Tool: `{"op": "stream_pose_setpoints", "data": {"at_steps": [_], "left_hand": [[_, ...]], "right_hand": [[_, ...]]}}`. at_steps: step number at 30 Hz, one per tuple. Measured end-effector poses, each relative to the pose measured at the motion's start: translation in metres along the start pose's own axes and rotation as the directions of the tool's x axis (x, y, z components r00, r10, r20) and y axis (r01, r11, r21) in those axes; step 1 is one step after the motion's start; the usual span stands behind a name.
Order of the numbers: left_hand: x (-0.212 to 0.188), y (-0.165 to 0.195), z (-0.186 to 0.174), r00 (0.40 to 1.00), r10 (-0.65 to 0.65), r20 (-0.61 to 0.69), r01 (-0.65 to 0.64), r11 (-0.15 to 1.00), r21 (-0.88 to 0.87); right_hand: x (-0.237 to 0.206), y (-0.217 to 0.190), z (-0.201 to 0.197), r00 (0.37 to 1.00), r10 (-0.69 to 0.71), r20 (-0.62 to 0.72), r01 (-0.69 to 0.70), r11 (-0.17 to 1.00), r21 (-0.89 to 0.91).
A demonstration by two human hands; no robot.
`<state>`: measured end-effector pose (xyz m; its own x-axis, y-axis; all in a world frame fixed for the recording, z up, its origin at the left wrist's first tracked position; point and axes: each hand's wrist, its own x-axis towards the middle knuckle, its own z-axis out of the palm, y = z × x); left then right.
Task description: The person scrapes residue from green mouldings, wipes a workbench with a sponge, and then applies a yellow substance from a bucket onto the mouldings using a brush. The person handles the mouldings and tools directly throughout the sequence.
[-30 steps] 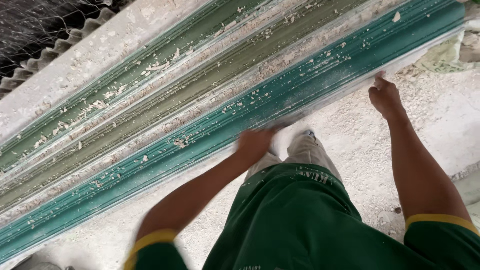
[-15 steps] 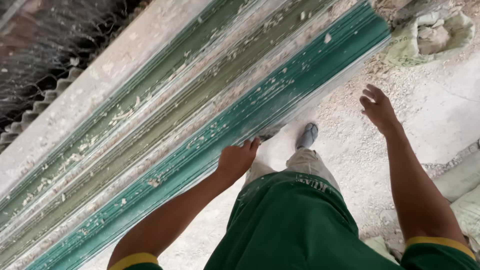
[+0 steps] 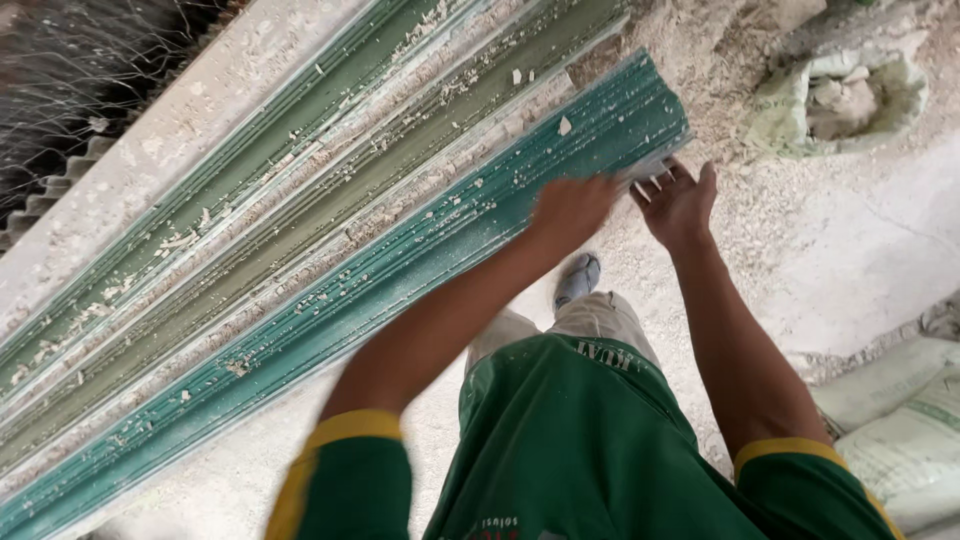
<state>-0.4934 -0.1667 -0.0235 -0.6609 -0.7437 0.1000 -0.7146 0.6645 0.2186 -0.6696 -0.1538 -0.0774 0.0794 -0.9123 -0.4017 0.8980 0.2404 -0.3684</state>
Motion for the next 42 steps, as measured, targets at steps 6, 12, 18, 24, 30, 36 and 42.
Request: {"op": "stream_pose_setpoints", "data": {"at_steps": [6,12,18,24,30,36,42], "left_hand": [[-0.259,-0.083,-0.073,0.862,-0.151,0.484,0.069,0.981,0.184],[-0.297,-0.086,-0.063,0.894,-0.054,0.444,-0.078,0.958,0.275],[-0.056,-0.017,0.008,0.992,0.064,0.105,-0.077,0.989,0.123],[0.077,0.025,-0.004,0.999,-0.007,0.032,0.004,0.996,0.087],[-0.104,-0.035,-0.041,0.979,0.014,0.201,-0.054,0.980,0.192],[-0.071,-0.019,-0.036,0.981,0.036,0.189,-0.055,0.994,0.097],[0.120,0.057,0.005,0.977,-0.163,0.139,0.134,0.971,0.196]], "right_hand": [[0.002,0.000,-0.006,0.973,0.071,-0.221,-0.072,0.997,0.005],[0.007,0.004,-0.023,0.980,0.097,-0.175,-0.083,0.993,0.087],[0.004,0.006,-0.026,0.974,0.124,-0.188,-0.098,0.985,0.140],[-0.003,0.001,-0.019,0.993,0.073,-0.088,-0.051,0.970,0.236],[0.000,-0.007,-0.017,0.985,0.093,-0.146,-0.081,0.993,0.090],[-0.007,-0.013,-0.006,0.989,0.054,-0.141,-0.055,0.999,-0.002],[-0.008,-0.013,-0.014,0.998,0.063,-0.003,-0.063,0.997,-0.039]]}}
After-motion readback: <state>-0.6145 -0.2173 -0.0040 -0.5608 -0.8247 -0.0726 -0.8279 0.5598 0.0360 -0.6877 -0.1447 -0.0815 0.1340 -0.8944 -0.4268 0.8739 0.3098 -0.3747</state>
